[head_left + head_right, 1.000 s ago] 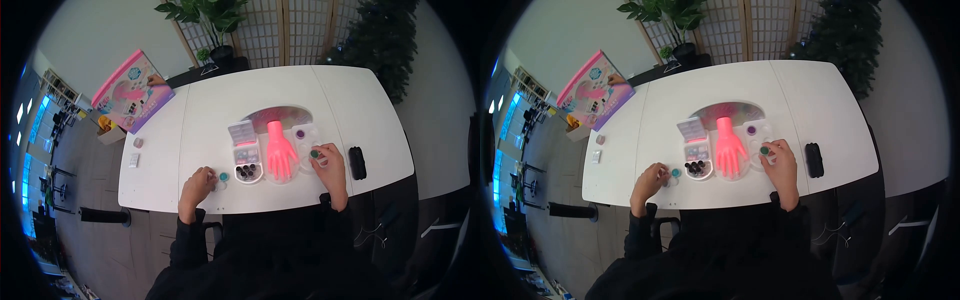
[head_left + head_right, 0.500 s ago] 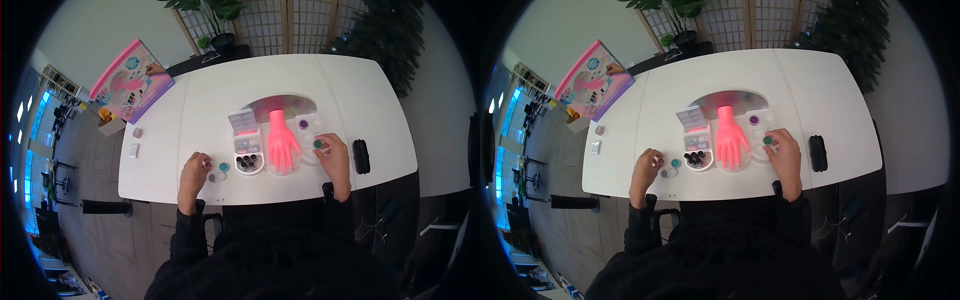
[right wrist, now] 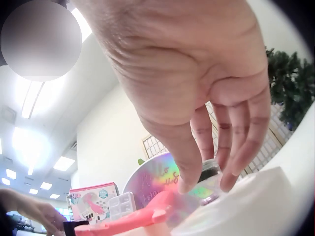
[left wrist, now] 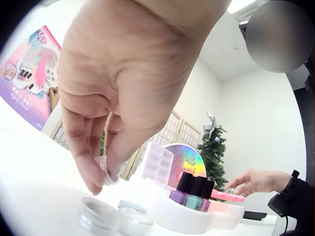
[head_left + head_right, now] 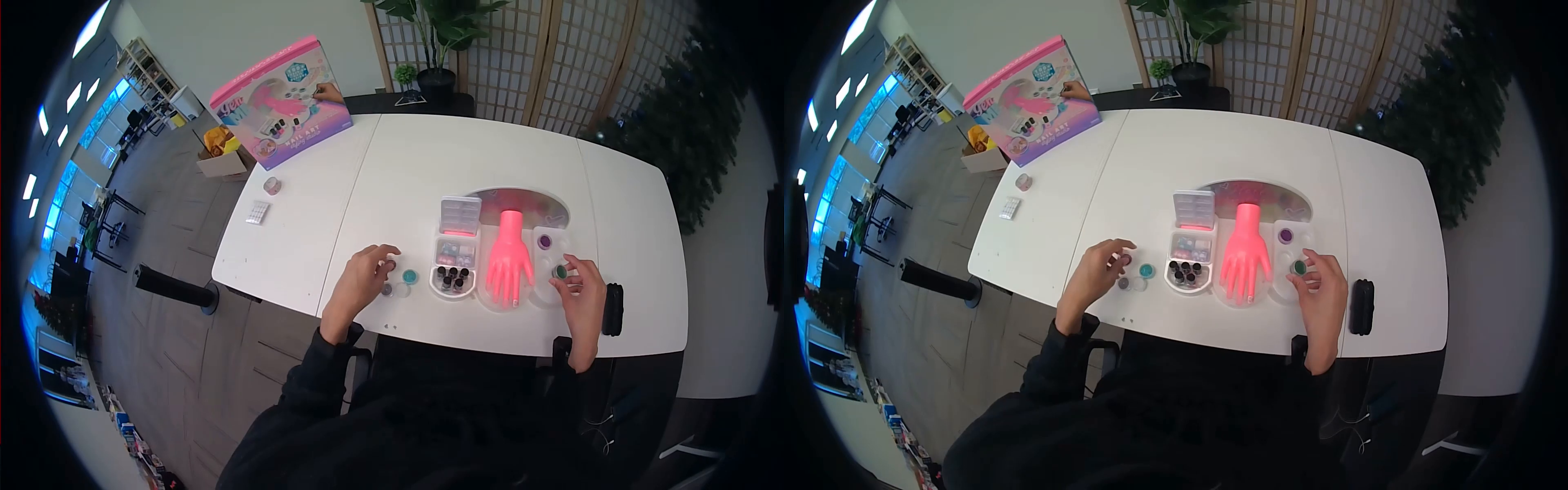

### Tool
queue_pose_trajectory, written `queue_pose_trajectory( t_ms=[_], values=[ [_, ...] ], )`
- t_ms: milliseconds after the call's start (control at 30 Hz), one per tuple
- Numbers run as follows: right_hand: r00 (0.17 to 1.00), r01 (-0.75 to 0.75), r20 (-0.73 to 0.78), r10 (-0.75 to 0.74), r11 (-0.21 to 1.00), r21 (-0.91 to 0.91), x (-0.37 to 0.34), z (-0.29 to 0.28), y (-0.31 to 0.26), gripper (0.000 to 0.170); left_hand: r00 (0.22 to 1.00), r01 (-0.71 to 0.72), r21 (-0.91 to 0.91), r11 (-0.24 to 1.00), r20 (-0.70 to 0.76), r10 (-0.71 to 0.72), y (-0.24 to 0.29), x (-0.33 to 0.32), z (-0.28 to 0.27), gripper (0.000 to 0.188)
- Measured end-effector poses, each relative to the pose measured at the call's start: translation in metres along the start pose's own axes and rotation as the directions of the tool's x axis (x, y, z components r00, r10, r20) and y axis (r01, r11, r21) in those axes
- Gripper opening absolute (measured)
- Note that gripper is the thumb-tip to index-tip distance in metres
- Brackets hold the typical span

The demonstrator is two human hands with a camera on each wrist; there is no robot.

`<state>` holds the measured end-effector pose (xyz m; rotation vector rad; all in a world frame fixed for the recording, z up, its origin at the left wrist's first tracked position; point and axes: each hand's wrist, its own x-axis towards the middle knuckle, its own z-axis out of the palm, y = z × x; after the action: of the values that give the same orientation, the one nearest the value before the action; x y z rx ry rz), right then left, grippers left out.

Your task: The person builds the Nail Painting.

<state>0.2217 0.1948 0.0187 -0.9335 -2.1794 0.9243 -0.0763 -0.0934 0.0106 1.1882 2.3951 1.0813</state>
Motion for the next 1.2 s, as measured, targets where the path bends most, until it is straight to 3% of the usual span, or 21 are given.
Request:
queue_pose_trajectory(
  t_ms=[133,200,233,300,367,467,600,767,833,1033,1133,1200],
  values=[
    [0.992,0.129,-0.017,-0.129,0.991,0.027,0.004,-0.004,-0.013,0.049,0.993,-0.114,0.068,0.991,0.002,0.114,-0.017,0.001,0.010,0.034],
    [0.978,0.184,-0.078,-0.192,0.978,-0.097,0.011,-0.005,-0.009,0.046,0.973,-0.208,0.066,0.976,-0.093,0.214,-0.013,0.001,0.013,0.038],
    [0.979,0.180,-0.077,-0.187,0.979,-0.100,0.013,-0.007,-0.005,0.046,0.973,-0.208,0.063,0.976,-0.088,0.213,-0.006,0.001,0.011,0.038],
    [0.987,0.129,-0.084,-0.140,0.984,-0.126,0.017,-0.012,0.003,0.042,0.998,-0.038,-0.106,0.994,-0.049,0.033,0.014,-0.001,0.004,0.034],
    [0.989,0.096,-0.097,-0.108,0.988,-0.121,0.019,-0.019,0.006,0.039,1.000,-0.020,-0.126,0.992,-0.024,0.017,0.014,-0.007,0.005,0.034],
    [0.966,0.236,-0.048,-0.254,0.942,-0.239,0.024,-0.027,0.015,0.038,0.998,-0.060,-0.115,0.992,-0.038,0.056,0.001,-0.001,0.008,0.036],
    [0.977,0.197,-0.053,-0.208,0.965,-0.174,0.027,-0.037,0.013,0.042,0.989,-0.142,-0.066,0.988,-0.059,0.138,0.005,0.000,0.002,0.039],
    [0.965,0.259,0.004,-0.264,0.942,-0.213,0.048,-0.030,0.031,0.043,0.992,-0.118,-0.077,0.990,-0.049,0.114,0.022,0.000,0.000,0.037],
    [0.982,0.190,0.014,-0.190,0.972,-0.139,0.053,-0.024,0.028,0.041,0.983,-0.179,-0.108,0.978,-0.051,0.174,0.027,-0.002,0.002,0.037],
    [0.977,0.206,0.104,-0.188,0.955,-0.212,0.055,-0.014,0.039,0.041,0.995,-0.102,-0.109,0.989,-0.010,0.102,0.030,-0.007,-0.001,0.034],
    [0.967,0.244,0.138,-0.215,0.937,-0.251,0.050,-0.012,0.035,0.038,0.989,-0.142,-0.058,0.988,-0.041,0.140,0.014,-0.013,-0.007,0.033],
    [0.955,0.291,0.134,-0.265,0.923,-0.251,0.053,-0.010,0.039,0.040,0.984,-0.171,0.092,0.981,-0.031,0.175,0.008,-0.011,-0.013,0.032]
  ],
)
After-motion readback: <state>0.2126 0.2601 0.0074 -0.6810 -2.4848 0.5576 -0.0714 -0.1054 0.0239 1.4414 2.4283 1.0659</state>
